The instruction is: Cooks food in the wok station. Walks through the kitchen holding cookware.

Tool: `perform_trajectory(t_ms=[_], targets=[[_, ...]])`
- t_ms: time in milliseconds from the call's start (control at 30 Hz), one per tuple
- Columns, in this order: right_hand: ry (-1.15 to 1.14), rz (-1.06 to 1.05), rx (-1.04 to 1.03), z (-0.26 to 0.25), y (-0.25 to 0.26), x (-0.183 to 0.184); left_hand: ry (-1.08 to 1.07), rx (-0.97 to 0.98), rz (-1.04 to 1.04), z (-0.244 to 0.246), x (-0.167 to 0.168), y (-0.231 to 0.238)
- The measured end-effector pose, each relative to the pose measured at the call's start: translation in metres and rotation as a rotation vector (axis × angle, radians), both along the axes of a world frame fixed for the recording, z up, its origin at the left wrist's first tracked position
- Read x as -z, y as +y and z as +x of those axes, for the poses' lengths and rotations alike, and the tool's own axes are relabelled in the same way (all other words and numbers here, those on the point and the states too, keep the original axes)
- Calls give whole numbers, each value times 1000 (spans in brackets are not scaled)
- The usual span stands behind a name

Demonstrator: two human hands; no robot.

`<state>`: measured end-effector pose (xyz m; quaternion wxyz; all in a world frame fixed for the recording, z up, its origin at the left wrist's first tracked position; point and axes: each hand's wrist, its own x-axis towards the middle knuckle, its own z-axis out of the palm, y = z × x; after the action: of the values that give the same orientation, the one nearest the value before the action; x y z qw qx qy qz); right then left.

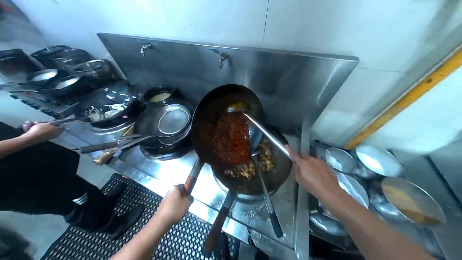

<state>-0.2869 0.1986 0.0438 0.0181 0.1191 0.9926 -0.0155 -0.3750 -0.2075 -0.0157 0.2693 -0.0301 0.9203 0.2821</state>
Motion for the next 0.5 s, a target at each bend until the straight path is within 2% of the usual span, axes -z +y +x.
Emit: perform_trajectory(t_ms=[200, 500], targets=[[3, 0, 109, -14, -16, 13, 101, 124, -156, -51, -8, 2], [57, 54, 140, -23, -15, 36, 212, 121, -229, -68, -9, 11]])
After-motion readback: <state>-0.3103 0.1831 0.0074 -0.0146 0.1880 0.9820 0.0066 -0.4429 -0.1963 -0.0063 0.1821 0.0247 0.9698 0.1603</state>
